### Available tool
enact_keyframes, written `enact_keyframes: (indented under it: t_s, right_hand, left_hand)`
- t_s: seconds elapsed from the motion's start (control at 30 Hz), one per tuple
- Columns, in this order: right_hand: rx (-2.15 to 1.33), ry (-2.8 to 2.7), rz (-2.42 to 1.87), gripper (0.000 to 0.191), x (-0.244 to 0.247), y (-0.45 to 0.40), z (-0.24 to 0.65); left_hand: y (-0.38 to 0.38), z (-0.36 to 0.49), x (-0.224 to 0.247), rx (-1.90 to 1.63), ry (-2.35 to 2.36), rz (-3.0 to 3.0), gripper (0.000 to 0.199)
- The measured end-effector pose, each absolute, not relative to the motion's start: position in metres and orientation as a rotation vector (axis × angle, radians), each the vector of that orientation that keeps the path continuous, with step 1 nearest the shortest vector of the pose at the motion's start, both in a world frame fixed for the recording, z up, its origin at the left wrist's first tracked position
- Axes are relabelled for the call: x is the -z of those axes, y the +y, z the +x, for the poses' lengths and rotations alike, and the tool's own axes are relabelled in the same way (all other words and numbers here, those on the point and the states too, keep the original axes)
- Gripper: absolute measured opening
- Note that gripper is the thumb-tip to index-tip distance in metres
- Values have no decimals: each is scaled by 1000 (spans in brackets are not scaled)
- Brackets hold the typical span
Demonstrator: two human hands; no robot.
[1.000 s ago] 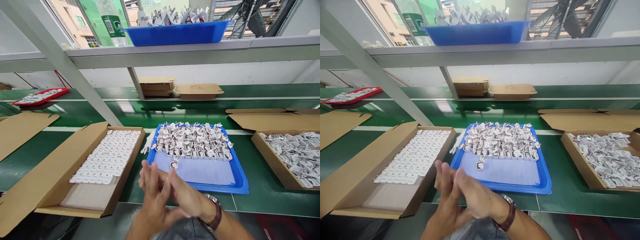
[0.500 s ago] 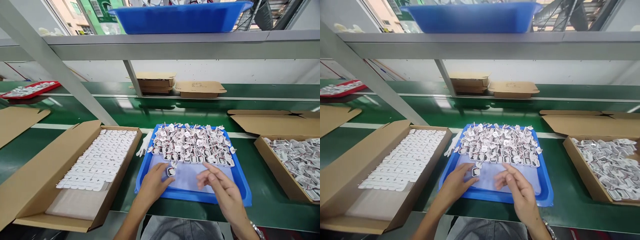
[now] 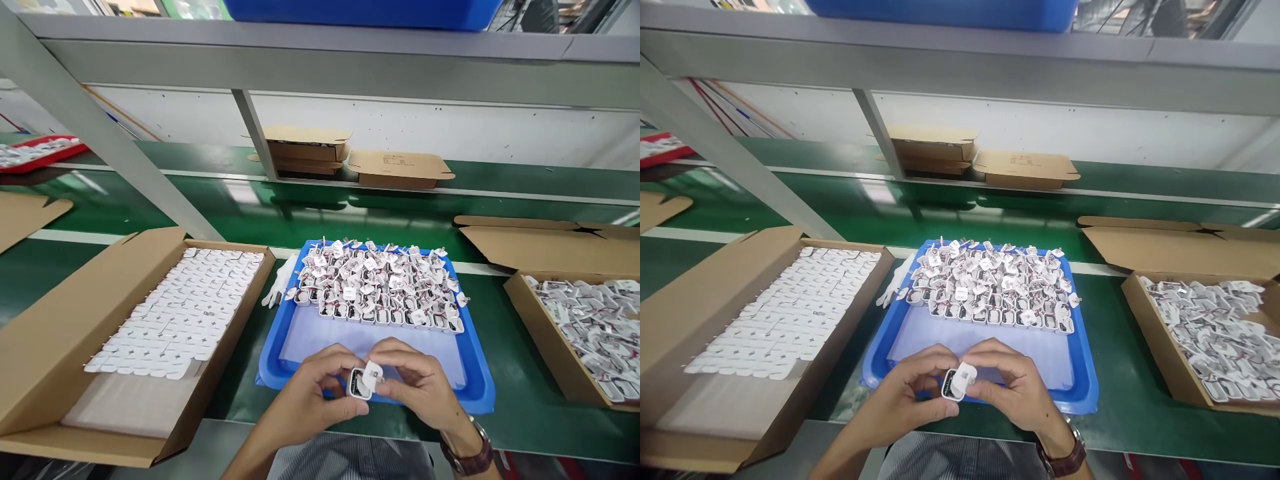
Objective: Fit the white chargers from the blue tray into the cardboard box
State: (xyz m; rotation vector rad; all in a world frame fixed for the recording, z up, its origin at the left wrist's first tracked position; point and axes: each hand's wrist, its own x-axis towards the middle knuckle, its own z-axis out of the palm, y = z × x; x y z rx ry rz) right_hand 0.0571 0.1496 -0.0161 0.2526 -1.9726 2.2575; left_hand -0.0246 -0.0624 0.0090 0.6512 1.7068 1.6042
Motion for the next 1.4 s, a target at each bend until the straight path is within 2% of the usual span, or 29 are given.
enact_keyframes:
  t_s: [0.17,0.33,0.5,0.63,0.8,0.9,1.0,1.23,1.4]
  right_hand:
    - [-1944,-2063,482,34,14,149,60]
    - [-1708,-2048,388,43,18,144,66]
    - [-1617,-2013,300,43,27,134,72]
    - [-1648,-1935,254,33,32,126,72]
    - [-1696,-1908,219,22,32,123,69]
    - [-1701,-1908,209,22,32,121,70]
    - [-1680,-1913,171,23,32,117,73]
    - [-1576,-1899,68,26,31,99,82]
    - [-1376,-2029,126,40,26,96,83]
  left_hand:
    - [-60,-23,-7,-1607,1694,686,28]
    - [-60,-16,-7,-1650,1879,790,37]
    - [-61,-9,1,-1707,2131,955,46]
    - [-61,-6,3,-1769,2176,1013,54]
    - [-65,-6,0,-1814,1814,768,43]
    - [-66,-5,1,-1870,1641,613,30]
    - [-64,-2,3,-1943,1676,545,17]
    - [-56,6,19,-2109,1733,529,7]
    - [-52,5,32,-2236,1727,473,4]
